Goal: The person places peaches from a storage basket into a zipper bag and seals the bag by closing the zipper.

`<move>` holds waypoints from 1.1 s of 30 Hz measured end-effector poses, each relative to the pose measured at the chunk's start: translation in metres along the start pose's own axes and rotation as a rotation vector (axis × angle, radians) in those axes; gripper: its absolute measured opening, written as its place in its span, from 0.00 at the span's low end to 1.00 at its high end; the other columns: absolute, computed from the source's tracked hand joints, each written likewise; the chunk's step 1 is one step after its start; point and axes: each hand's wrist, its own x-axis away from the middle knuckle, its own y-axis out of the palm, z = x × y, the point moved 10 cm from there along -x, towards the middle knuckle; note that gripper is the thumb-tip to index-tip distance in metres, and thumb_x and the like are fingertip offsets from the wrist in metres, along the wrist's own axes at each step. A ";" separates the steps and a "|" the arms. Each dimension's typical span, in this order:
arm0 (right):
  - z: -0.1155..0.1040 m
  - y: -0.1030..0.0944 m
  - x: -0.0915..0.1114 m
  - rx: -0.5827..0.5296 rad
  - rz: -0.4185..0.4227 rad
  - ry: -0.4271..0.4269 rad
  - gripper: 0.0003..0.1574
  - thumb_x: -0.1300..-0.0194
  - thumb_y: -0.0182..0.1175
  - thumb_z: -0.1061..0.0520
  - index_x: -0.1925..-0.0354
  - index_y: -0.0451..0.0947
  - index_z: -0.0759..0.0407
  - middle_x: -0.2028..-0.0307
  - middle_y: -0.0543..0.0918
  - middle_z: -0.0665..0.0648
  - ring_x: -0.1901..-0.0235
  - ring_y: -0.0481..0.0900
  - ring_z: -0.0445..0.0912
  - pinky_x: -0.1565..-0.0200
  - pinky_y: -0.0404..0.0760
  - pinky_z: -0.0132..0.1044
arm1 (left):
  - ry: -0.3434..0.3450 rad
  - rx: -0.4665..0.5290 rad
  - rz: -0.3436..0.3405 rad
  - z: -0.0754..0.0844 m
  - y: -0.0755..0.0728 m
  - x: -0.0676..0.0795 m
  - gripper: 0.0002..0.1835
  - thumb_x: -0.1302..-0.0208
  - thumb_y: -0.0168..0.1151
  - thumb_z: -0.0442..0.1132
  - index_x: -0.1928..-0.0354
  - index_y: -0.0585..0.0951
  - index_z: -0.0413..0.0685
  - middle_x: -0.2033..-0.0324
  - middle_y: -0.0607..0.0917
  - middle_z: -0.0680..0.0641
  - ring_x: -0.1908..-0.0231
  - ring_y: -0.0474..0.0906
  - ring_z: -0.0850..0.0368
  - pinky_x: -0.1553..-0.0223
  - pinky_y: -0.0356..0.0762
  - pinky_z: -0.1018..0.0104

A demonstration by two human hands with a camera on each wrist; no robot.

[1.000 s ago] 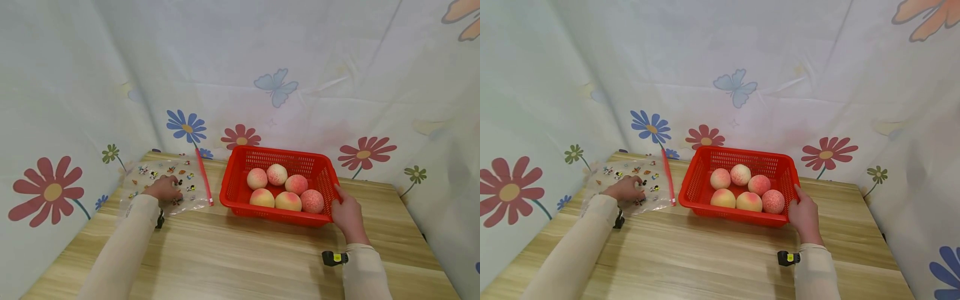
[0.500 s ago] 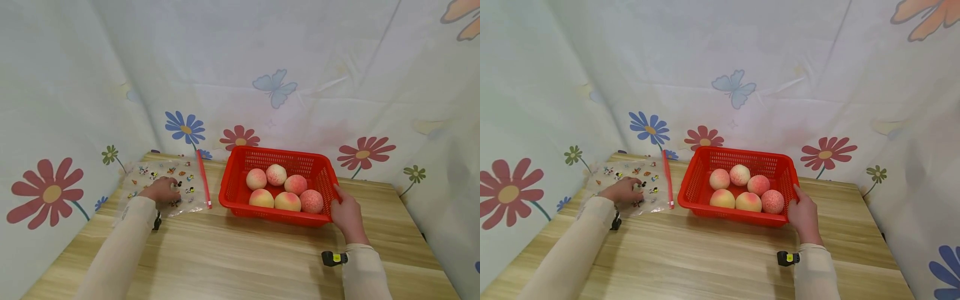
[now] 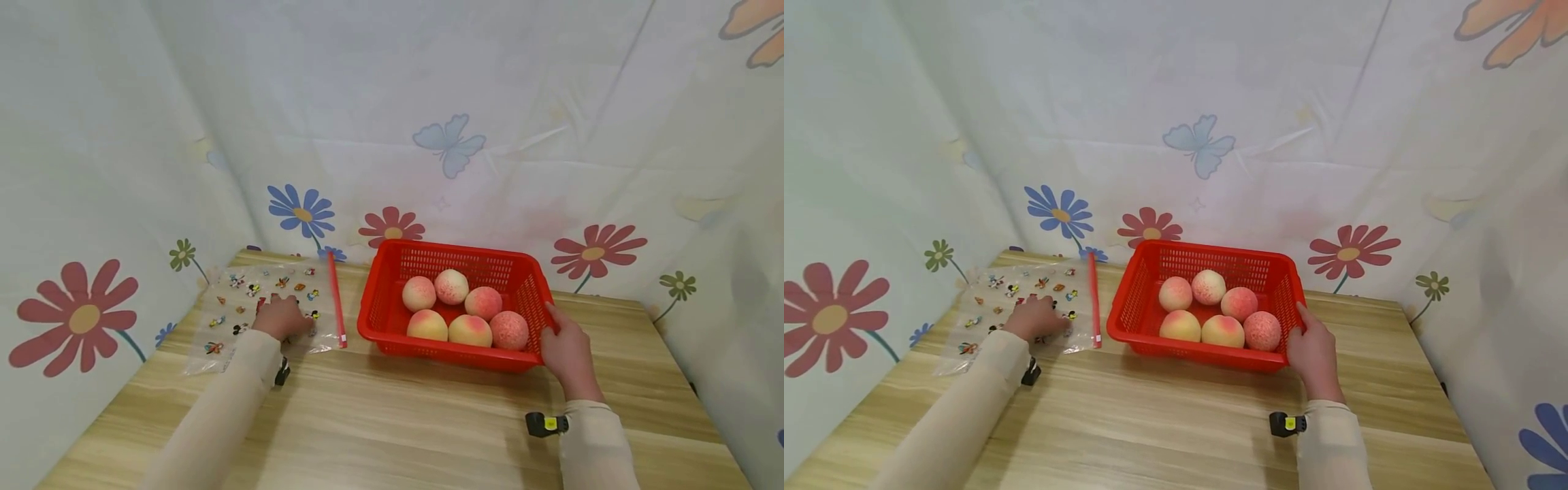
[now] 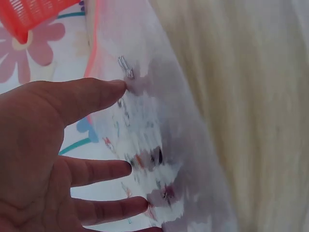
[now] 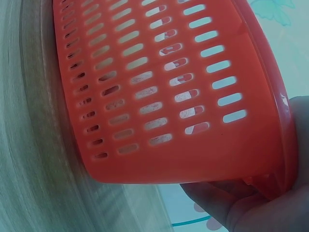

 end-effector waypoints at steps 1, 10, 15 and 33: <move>0.000 0.000 0.000 -0.001 -0.001 0.003 0.36 0.27 0.41 0.58 0.24 0.49 0.50 0.34 0.66 0.72 0.75 0.78 0.48 0.75 0.79 0.34 | -0.010 0.000 -0.014 0.001 0.001 0.001 0.38 0.43 0.62 0.55 0.42 0.70 0.29 0.52 0.76 0.30 0.56 0.71 0.39 0.53 0.72 0.42; 0.001 0.000 0.002 -0.002 0.000 0.014 0.36 0.27 0.41 0.58 0.24 0.49 0.49 0.34 0.66 0.72 0.75 0.78 0.49 0.75 0.79 0.35 | -0.035 0.009 -0.055 0.001 0.007 0.000 0.37 0.43 0.62 0.54 0.42 0.70 0.29 0.50 0.75 0.31 0.52 0.68 0.39 0.49 0.69 0.41; 0.000 0.000 0.001 -0.003 -0.002 0.014 0.36 0.27 0.41 0.58 0.24 0.48 0.48 0.34 0.65 0.72 0.76 0.77 0.48 0.75 0.78 0.34 | -0.026 0.030 -0.064 0.001 0.006 0.001 0.36 0.43 0.62 0.53 0.42 0.70 0.30 0.49 0.73 0.30 0.53 0.67 0.38 0.52 0.69 0.42; -0.001 -0.002 0.001 0.000 0.015 0.004 0.36 0.27 0.41 0.58 0.24 0.50 0.49 0.33 0.66 0.72 0.74 0.78 0.49 0.75 0.79 0.34 | 0.043 0.027 -0.069 0.000 0.002 0.000 0.40 0.44 0.59 0.50 0.35 0.65 0.30 0.38 0.65 0.24 0.39 0.59 0.23 0.41 0.61 0.30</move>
